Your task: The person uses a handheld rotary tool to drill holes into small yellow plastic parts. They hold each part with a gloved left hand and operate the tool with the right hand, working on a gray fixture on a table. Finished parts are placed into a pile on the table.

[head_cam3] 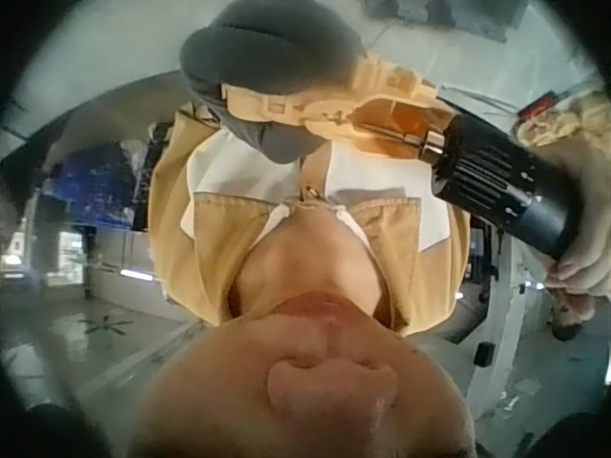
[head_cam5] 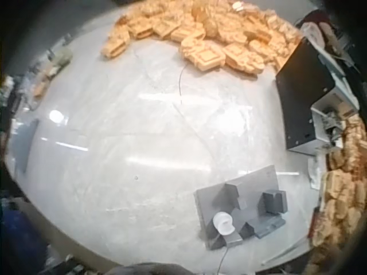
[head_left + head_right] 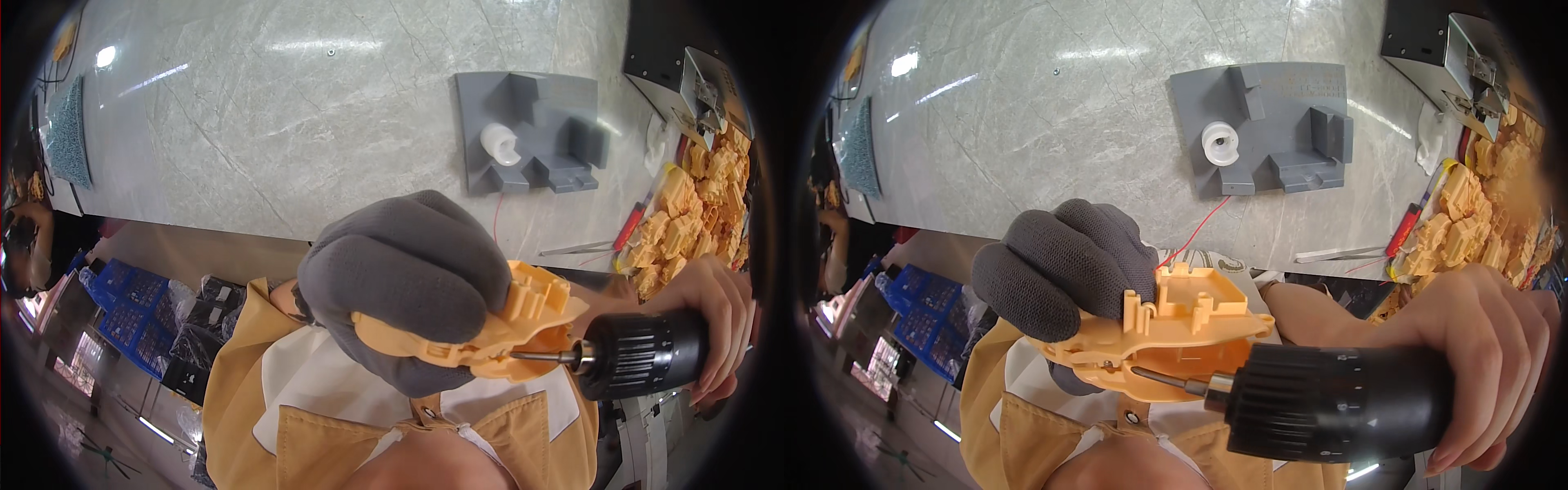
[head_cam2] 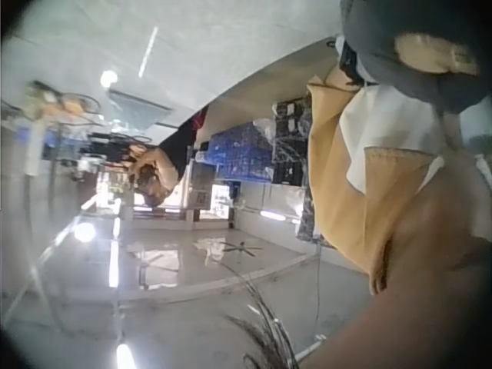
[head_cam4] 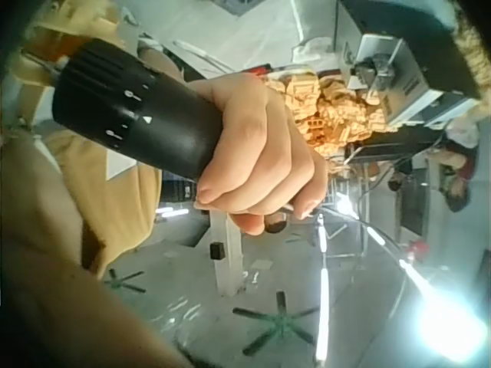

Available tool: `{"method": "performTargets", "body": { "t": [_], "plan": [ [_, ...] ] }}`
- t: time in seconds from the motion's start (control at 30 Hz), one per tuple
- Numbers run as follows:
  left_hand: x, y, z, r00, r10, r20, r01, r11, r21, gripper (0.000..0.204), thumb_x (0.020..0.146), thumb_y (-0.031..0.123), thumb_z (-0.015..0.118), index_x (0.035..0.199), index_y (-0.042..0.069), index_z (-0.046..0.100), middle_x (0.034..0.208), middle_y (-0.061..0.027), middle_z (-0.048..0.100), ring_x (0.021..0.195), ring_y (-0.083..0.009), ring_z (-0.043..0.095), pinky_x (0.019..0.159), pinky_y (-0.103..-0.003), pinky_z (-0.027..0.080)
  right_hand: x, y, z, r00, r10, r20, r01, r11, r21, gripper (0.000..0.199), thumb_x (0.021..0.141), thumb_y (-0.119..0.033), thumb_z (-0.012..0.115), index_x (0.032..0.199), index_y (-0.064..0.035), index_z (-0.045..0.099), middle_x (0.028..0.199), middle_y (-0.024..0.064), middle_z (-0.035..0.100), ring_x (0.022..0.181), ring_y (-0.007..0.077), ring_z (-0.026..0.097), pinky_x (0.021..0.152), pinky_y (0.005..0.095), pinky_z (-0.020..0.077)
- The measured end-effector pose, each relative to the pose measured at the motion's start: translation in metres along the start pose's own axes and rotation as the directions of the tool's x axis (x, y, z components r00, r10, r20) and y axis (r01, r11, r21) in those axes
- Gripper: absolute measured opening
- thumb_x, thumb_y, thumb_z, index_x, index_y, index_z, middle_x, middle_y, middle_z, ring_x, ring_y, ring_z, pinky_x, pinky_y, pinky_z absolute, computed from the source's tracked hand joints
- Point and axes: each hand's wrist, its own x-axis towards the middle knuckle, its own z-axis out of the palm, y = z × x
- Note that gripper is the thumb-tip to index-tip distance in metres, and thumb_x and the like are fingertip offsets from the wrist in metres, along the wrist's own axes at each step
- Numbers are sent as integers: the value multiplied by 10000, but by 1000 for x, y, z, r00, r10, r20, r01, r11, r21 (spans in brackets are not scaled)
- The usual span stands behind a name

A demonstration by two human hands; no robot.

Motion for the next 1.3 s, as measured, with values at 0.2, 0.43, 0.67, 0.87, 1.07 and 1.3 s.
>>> {"method": "performTargets", "body": {
  "t": [0.2, 0.43, 0.67, 0.87, 1.07, 1.3],
  "plan": [
    [3, 21, 5, 985, -174, 8, 170, 973, 154, 145, 831, 163, 645, 880, 81, 535, 830, -113, 579, 717, -235, 613, 660, -348, 541, 4, -8, -1, 998, 57, 35, -57, 998, 0, 263, 552, 108, 729, 622, -70, 549, 510, 86, 598, 388, 176, 576, 414, 294, 541],
    [8, 22, 2, 997, -46, 66, 30, 973, 227, 152, 875, 228, 611, 886, 110, 517, 823, -90, 584, 661, -219, 601, 648, -344, 535, 11, -25, -2, 990, 126, 62, -127, 992, -1, 251, 532, 95, 728, 606, -63, 548, 509, 82, 601, 388, 165, 571, 424, 283, 542],
    [0, 1, 5, 965, -72, -253, 55, 996, -71, 415, 604, -56, 703, 960, -35, 490, 797, -144, 597, 622, -144, 607, 463, -209, 503, 3, -14, -6, 995, -97, 15, 98, 994, -53, 295, 533, 104, 709, 686, -57, 514, 511, 72, 579, 380, 163, 560, 405, 285, 535],
    [0, 6, -7, 991, 23, -134, -18, 999, 42, 445, 599, -68, 719, 977, -14, 490, 851, -177, 609, 646, -165, 618, 488, -227, 517, 6, -11, -5, 985, -148, 92, 150, 989, -8, 299, 579, 130, 696, 700, -34, 477, 517, 115, 563, 374, 197, 556, 356, 324, 526],
    [1, -4, -3, 993, 78, -89, -72, 995, 65, 464, 618, -57, 740, 1026, -39, 520, 906, -212, 617, 686, -188, 627, 528, -278, 537, -3, 1, -9, 982, -100, 163, 96, 995, 32, 298, 579, 117, 709, 764, -22, 522, 515, 103, 593, 384, 188, 570, 389, 305, 527],
    [-6, -5, -7, 990, -131, -50, 138, 972, 191, 567, 648, -39, 764, 1142, -60, 486, 956, -176, 625, 792, -169, 633, 637, -283, 523, -10, 6, -14, 917, -187, 351, 294, 913, -282, 304, 605, -2, 733, 832, -47, 535, 556, -19, 600, 459, 82, 582, 486, 207, 534]
  ]
}}
